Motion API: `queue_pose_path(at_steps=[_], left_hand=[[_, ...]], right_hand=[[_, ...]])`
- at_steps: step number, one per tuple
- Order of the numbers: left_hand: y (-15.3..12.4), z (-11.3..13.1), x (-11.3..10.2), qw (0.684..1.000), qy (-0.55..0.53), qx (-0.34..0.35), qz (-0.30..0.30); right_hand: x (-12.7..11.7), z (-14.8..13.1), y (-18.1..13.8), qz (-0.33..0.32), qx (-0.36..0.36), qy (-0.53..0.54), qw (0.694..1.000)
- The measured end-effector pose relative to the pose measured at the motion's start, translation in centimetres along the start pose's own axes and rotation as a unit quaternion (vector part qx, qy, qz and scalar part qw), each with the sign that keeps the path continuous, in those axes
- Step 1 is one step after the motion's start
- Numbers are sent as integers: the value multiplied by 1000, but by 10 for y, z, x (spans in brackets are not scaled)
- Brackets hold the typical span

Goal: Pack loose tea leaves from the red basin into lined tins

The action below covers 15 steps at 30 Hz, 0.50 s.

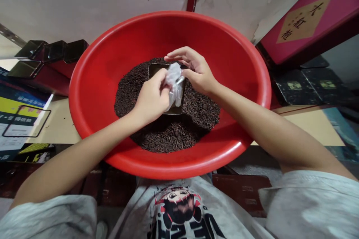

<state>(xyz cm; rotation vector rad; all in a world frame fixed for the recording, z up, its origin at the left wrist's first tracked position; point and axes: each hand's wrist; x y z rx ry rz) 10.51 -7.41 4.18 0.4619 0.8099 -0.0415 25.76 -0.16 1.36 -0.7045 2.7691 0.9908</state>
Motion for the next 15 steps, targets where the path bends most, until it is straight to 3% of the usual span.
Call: queue_pose_path(at_steps=[3,7,10,12,15], left_hand=[[2,-8,-1,988,-132,-28,75],[4,-16,6,949,-254,-94,162],[0,-12,7,923,-314,-68,210],[-2,-10,5,928,-291,5,234],[-2,-17,3,958,-143,64,239]], right_hand=[[1,-1,-3,15,-27,-70,997],[6,-3,-4,24,-63,-151,986],[7,-10,-1,12,-55,-156,986],[5,-17,0,-5,-16,-147,989],[-5,-25,0,-8,50,-132,990]])
Point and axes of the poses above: each hand's wrist, its own y-axis towards the middle knuckle, its own x-axis out of the palm, z = x × y, and after that the axes turned 13 degrees about y, right-handed
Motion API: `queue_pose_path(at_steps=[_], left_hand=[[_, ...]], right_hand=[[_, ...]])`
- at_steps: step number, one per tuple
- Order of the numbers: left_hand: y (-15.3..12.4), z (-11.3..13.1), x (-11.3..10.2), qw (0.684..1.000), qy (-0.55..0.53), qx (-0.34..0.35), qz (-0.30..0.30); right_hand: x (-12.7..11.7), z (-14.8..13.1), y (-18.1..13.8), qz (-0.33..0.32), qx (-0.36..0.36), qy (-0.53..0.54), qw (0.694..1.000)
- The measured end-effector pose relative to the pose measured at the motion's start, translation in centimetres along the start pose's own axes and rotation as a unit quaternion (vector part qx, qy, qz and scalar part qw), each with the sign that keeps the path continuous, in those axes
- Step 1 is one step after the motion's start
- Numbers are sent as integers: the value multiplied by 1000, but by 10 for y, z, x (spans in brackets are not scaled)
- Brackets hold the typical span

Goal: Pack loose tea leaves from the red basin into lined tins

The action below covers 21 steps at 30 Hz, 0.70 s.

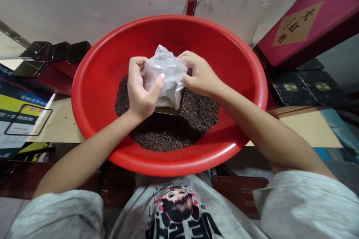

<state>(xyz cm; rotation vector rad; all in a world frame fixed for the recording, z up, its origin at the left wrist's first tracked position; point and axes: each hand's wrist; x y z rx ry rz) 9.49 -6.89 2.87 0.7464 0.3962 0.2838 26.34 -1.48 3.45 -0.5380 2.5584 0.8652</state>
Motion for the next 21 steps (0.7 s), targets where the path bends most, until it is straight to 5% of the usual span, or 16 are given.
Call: queue_pose_path(at_steps=[4,10,13,16,21], left_hand=[[-7,-21,0,974,219,15,-47],[-23,-15,14,915,327,80,-223],[-21,-4,16,901,346,72,-251],[-16,-4,10,898,352,80,-250],[-16,-3,-2,894,366,110,-233]], right_hand=[[-16,-4,-2,21,63,50,997],[-23,-18,-2,197,131,149,960],[-24,-22,-3,120,169,175,962],[-25,-21,-5,39,113,115,986],[-19,-18,-8,31,101,26,994]])
Point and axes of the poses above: each hand's wrist, its own y-axis towards the middle knuckle, its own x-axis out of the palm, z = x × y, and after that the axes turned 13 degrees about y, right-handed
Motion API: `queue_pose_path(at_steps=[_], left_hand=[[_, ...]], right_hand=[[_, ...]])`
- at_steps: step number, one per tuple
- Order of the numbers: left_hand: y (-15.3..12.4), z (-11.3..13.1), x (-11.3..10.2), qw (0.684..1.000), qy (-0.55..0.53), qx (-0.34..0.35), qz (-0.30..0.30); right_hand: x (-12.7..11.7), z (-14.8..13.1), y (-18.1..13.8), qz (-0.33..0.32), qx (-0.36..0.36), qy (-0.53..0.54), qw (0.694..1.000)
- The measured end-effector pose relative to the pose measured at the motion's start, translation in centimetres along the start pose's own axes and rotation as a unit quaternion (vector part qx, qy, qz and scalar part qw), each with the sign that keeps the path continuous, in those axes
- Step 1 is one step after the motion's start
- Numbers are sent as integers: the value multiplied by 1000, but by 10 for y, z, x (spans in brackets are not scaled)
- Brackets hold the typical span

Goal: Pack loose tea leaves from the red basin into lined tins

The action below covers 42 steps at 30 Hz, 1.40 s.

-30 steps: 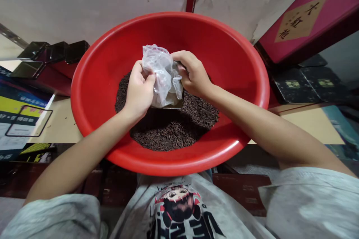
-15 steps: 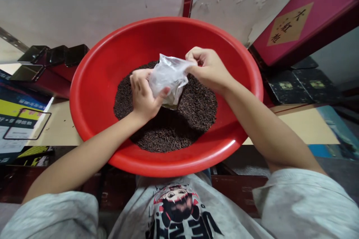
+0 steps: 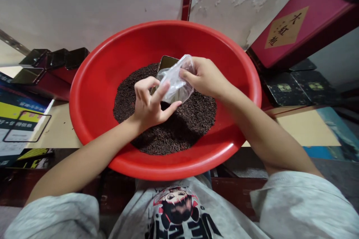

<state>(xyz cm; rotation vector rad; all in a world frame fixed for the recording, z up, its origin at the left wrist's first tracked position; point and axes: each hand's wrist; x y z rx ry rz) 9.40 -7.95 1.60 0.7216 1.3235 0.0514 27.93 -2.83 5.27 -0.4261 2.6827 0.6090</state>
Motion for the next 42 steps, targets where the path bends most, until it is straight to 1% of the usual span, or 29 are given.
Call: queue_pose_path(at_steps=[2,4,7,9,10,12,14,15,17,20,22,25,28,30,33,36,39,42], left_hand=[[-3,7,-7,999,18,28,-17],[-4,18,-14,997,45,53,-21],[-2,29,-23,993,100,56,-4],[0,28,-27,989,131,60,-7],[1,26,-27,987,144,72,-14],[0,17,-27,980,153,121,-26],[-4,6,-23,978,131,164,-19],[-7,1,-19,980,108,167,-6],[-15,-8,-11,989,54,131,33],[-22,-16,2,996,-7,32,86],[-20,-21,8,994,-50,-34,95],[-8,-31,8,983,-132,-99,75],[3,-38,1,972,-197,-122,48],[5,-37,-4,962,-228,-145,49],[5,-30,-8,941,-273,-193,59],[4,-28,-8,924,-315,-210,46],[3,-33,-7,929,-312,-197,35],[1,-36,-8,947,-271,-174,-5]], right_hand=[[3,1,-1,-1,0,-11,1000],[5,2,-2,-15,-8,-8,1000],[5,4,-1,-47,-23,20,998],[5,6,1,-55,-29,37,997],[4,7,2,-41,-33,40,998],[4,12,4,27,-38,35,998],[5,20,6,102,-26,34,994],[5,25,8,122,-9,41,992],[6,35,11,127,37,62,989],[6,46,16,123,77,78,986],[5,52,18,119,90,101,984],[3,60,20,79,120,186,972],[-1,62,19,11,118,247,962],[-6,59,19,-16,97,259,961],[-10,53,19,-4,82,270,959],[-10,48,18,16,95,261,961],[-7,46,17,23,118,237,964],[-5,42,14,14,115,218,969]])
Point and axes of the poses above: each hand's wrist, its own y-axis towards the middle knuckle, its own x-axis out of the palm, z = x × y, and after that the axes turned 13 degrees about y, right-handed
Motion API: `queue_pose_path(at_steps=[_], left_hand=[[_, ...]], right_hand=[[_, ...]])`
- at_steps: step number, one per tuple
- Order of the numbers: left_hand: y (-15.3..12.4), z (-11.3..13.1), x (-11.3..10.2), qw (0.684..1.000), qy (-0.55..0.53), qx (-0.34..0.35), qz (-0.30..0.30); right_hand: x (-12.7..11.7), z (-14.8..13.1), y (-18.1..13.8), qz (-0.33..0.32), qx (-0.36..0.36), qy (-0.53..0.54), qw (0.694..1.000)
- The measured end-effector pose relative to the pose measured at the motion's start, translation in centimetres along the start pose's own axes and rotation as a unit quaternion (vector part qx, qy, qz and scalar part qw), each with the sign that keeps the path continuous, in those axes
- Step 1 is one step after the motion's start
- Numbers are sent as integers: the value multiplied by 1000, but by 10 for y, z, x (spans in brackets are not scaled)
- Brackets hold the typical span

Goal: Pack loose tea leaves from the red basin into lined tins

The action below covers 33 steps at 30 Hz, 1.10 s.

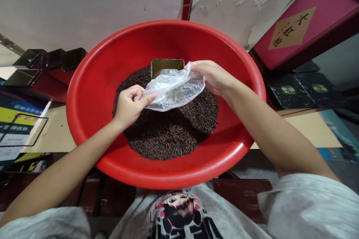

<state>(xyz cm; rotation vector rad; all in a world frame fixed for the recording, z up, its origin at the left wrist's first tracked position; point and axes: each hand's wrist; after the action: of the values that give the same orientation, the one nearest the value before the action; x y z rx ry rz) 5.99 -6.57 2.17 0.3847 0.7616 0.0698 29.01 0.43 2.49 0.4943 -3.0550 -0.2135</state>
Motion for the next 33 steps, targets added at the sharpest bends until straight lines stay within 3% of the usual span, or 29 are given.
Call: queue_pose_path(at_steps=[4,7,10,12,16,20,23,28,33], left_hand=[[-1,9,-4,992,119,44,-3],[2,16,-8,979,188,79,-30],[9,19,-15,967,235,68,-66],[14,18,-18,971,224,63,-51],[19,14,-15,991,131,20,21],[21,14,-6,996,30,-48,67],[25,14,-2,987,-88,-122,57],[36,8,5,915,-285,-285,-30],[46,5,7,848,-375,-361,-99]], right_hand=[[6,-4,-3,-14,-27,-75,997],[11,-3,-5,10,-53,-133,990],[17,0,-7,31,-58,-156,986],[20,0,-7,10,-81,-166,983],[24,-2,-5,-23,-134,-184,973],[28,-2,-3,82,-111,-110,984],[34,-2,-4,129,-66,-25,989],[41,-7,-3,172,55,97,979],[40,-10,0,196,140,153,958]])
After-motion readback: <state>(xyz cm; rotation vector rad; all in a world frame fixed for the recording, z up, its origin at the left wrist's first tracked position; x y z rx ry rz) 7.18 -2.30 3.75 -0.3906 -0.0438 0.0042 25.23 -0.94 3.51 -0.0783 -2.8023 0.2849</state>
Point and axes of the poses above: each hand's wrist, its own y-axis towards the middle knuckle, its own x-axis out of the palm, z = x × y, and after that the axes turned 13 degrees about y, right-handed
